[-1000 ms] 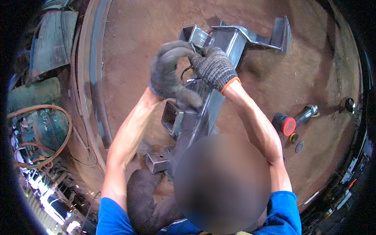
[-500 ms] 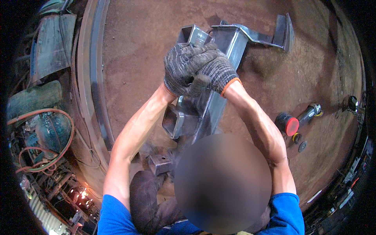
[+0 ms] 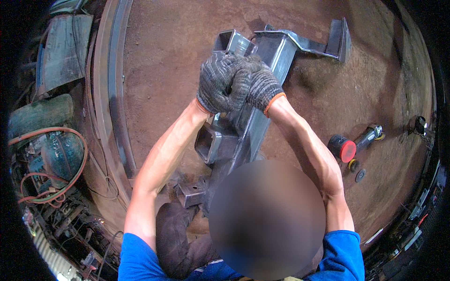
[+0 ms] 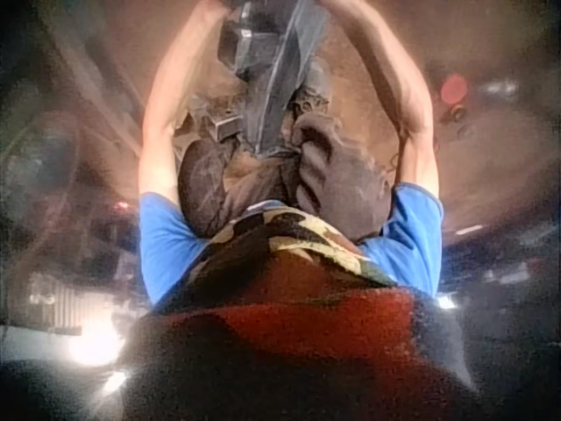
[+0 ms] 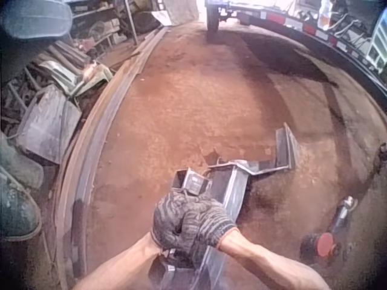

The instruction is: The person is assembling a metal frame using a socket wrench. They are tightening bolts on the frame while sitting on the floor.

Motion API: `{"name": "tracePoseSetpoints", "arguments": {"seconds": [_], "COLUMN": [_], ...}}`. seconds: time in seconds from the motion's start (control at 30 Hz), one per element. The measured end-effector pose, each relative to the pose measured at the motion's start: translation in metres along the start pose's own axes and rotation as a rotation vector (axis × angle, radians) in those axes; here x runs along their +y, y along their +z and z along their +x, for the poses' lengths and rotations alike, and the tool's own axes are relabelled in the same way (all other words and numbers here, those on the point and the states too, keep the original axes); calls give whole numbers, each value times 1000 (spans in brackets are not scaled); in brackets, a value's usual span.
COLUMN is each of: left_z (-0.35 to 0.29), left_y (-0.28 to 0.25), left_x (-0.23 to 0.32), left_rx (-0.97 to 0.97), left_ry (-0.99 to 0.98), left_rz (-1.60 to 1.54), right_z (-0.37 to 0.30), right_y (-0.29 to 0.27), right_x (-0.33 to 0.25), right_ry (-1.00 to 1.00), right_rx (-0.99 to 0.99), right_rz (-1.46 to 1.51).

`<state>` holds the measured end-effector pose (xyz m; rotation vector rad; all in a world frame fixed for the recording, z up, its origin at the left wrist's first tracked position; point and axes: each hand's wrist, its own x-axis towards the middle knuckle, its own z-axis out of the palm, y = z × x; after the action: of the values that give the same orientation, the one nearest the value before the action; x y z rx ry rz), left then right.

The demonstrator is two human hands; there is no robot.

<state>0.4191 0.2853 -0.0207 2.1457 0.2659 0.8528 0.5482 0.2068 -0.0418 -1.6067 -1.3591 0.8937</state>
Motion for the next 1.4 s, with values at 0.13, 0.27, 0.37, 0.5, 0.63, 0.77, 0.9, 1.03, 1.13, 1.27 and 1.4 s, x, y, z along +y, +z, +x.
{"name": "tracePoseSetpoints", "arguments": {"seconds": [0.13, 0.27, 0.37, 0.5, 0.63, 0.77, 0.9, 1.03, 1.13, 1.27, 1.4], "left_z": [5, 13, 9, -17, -26, -21, 2, 8, 8, 3, 12], "left_y": [-5, -2, -11, -33, -11, -16, -12, 3, 14, 7, 6], "left_x": [9, 8, 14, 18, 5, -4, 0, -4, -9, -9, -5], "left_rx": [4, -4, 27, 75, 35, 58, 9, 2, 56, 17, 7], "left_ry": [40, 142, 110, 7, 17, 105, 164, 139, 145, 95, 125], "left_rz": [128, 166, 306, 475, 389, 331, 270, 269, 231, 214, 177], "right_z": [4, 4, 16, 20, 16, 26, 18, 12, 13, 12, 11], "right_y": [-1, -2, -24, -14, -28, -16, -13, -29, -29, -19, -15], "right_x": [-11, 8, -54, -65, -48, -51, -36, -51, -36, -38, -27], "right_ry": [37, 58, 132, -57, 8, 17, -612, -253, -175, -67, -93], "right_rx": [-37, 6, -358, -384, -486, -412, -176, -295, -278, -212, -160], "right_rz": [76, 348, -544, -759, -981, -716, -684, -420, -401, -186, -149]}}
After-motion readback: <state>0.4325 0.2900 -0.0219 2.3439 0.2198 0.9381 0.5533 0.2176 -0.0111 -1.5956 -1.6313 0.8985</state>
